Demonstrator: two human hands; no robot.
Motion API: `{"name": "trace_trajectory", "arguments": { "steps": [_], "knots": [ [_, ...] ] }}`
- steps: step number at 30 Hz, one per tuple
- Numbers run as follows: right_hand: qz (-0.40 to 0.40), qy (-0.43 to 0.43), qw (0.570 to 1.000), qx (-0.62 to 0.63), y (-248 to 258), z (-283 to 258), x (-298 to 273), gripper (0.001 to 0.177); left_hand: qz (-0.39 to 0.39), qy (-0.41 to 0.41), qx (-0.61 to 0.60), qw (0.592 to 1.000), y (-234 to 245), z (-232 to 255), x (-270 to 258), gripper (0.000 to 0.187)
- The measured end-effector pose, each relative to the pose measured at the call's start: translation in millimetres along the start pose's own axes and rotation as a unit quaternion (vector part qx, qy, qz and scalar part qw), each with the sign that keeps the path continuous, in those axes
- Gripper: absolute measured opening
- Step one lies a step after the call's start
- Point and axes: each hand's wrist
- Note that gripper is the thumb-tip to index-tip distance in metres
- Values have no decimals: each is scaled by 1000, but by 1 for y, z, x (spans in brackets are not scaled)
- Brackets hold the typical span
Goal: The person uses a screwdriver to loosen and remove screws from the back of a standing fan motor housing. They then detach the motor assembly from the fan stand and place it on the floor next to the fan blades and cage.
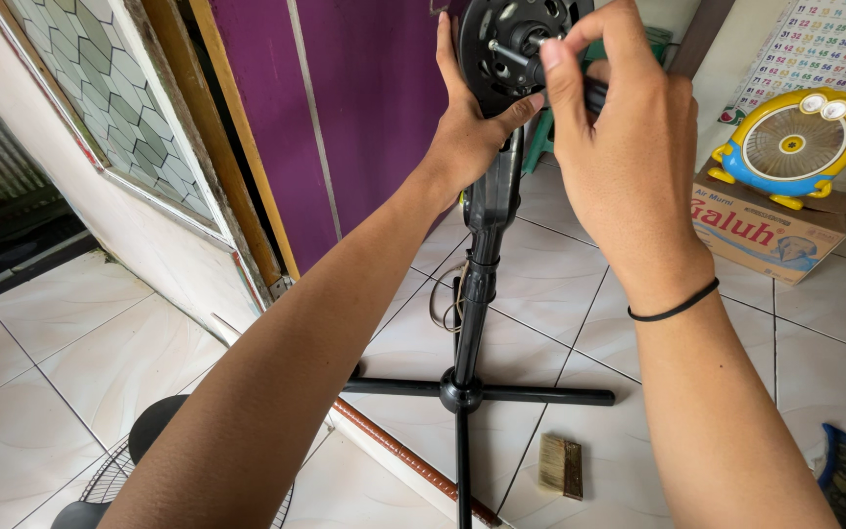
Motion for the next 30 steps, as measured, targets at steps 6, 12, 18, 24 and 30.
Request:
{"name": "trace_trajectory", "arguments": {
  "steps": [6, 12, 18, 24, 30],
  "knots": [
    [8, 56, 998, 14, 1, 0, -1, 15, 4, 3, 14, 1000, 0, 2, 0, 121],
    [-8, -15, 1000, 22, -1, 2, -1, 13, 10, 15, 11, 1000, -1, 6, -1, 123],
    [2, 35, 999, 3, 2, -1, 0, 21, 0, 5, 19, 1000, 0, 6, -2, 121],
    [-39, -3, 999, 37, 5, -4, 1, 16, 1, 0, 4, 1000, 0, 3, -1, 122],
    [-77, 61, 995, -34, 5, -9, 9, 14, 10, 13, 34, 999, 0, -3, 1, 119]
  ]
}}
Point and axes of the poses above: each hand's wrist, its own x-axis towards the middle knuckle, its own y-axis out of the back of the hand, z = x × y, and after that the axes turned 3 degrees about z, right-handed
